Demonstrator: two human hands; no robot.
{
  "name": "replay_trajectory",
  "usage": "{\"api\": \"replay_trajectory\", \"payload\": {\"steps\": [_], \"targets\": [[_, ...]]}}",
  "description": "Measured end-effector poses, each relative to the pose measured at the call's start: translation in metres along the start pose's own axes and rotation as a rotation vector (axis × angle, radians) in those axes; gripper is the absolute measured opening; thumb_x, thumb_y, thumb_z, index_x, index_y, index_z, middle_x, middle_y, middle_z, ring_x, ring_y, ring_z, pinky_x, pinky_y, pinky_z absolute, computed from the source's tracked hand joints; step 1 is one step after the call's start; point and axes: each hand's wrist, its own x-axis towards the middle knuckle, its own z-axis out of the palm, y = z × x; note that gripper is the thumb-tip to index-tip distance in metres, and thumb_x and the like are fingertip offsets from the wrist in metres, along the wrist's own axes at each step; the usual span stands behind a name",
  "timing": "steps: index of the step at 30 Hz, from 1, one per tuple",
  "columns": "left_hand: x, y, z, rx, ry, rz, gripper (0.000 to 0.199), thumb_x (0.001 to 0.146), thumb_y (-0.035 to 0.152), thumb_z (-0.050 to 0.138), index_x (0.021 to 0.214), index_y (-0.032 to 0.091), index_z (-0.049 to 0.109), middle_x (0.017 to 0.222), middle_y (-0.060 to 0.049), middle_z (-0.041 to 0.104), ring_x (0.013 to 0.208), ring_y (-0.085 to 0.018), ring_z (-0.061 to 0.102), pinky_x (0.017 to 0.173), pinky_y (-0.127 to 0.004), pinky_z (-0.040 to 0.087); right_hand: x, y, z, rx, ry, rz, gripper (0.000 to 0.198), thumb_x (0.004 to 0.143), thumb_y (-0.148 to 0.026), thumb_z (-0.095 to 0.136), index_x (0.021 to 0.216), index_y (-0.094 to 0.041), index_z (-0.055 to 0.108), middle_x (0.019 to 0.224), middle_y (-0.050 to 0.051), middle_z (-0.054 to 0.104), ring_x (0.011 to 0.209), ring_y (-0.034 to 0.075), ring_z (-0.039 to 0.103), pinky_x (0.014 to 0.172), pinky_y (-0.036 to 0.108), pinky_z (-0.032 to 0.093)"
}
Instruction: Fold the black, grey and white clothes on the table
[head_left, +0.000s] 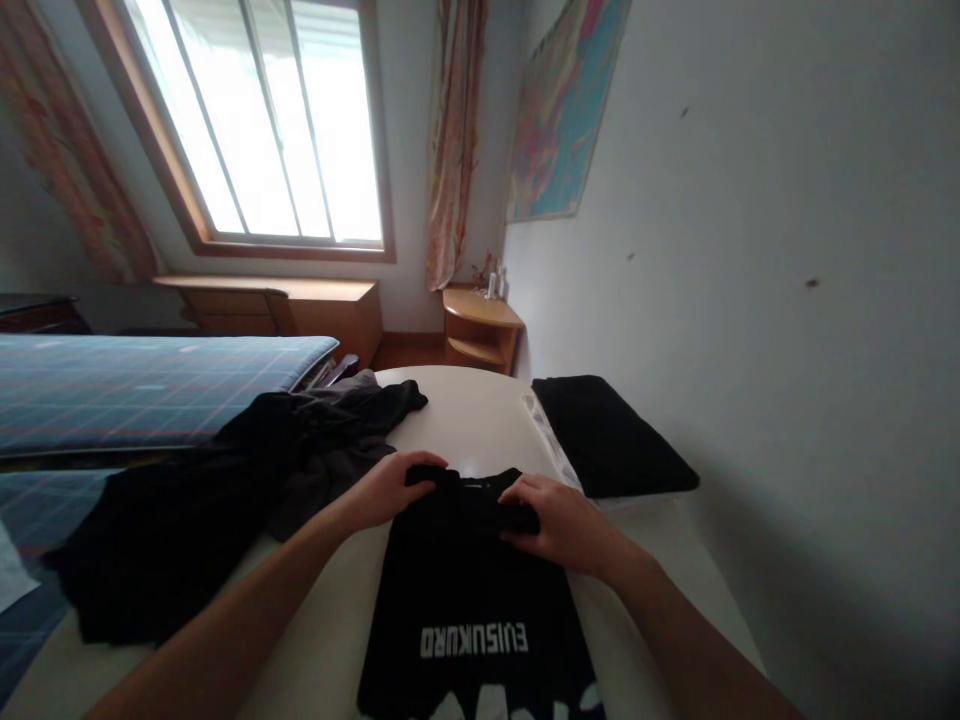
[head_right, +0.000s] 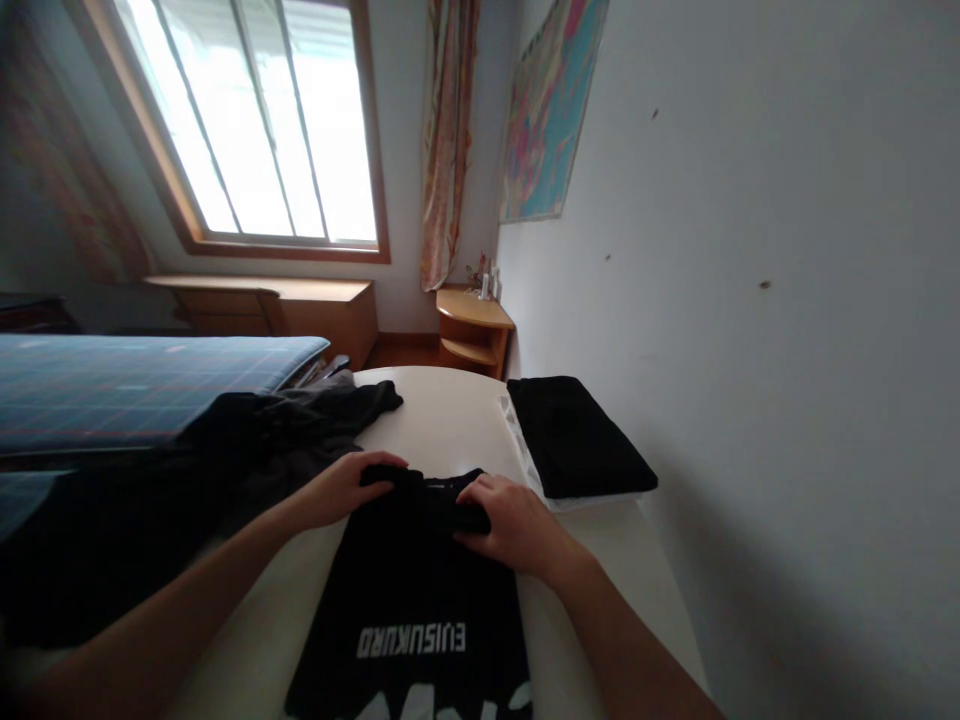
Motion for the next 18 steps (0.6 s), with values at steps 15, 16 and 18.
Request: {"api": "replay_trajectory", "payload": {"steps": [15,16,18], "targets": [[0.003,-0.026,0.008,0.106,0.194,-0.207,0.032,0.078,0.032,0.062,0.107,0.020,0.069,0.098,-0.006,0.074,0.077,-0.021,0.064,0.075,-0.033,0.050,0.029,0.037,0.036,0.336,0.403,0.296,0.047,0.088,-0.026,0.052,0.134,-0.024,0.046,0.117,0.006,0.068,0.109,0.020,0.065,0.101,0.039,0.046],[0.002,-0.025,0.008,0.125,0.206,-0.202,0.032,0.079,0.032,0.061,0.108,0.021,0.068,0.100,-0.006,0.074,0.077,-0.021,0.064,0.076,-0.033,0.049,0.028,0.038,0.036,0.277,0.411,0.263,0.047,0.088,-0.024,0.051,0.135,-0.025,0.046,0.118,0.006,0.068,0.110,0.020,0.064,0.102,0.039,0.045],[0.000,-0.025,0.007,0.165,0.205,-0.210,0.032,0.080,0.033,0.061,0.109,0.021,0.067,0.104,-0.006,0.073,0.079,-0.021,0.064,0.077,-0.033,0.049,0.027,0.039,0.035,0.134,0.395,0.230,0.046,0.088,-0.025,0.052,0.134,-0.023,0.049,0.123,0.008,0.066,0.117,0.022,0.060,0.105,0.040,0.043]]}}
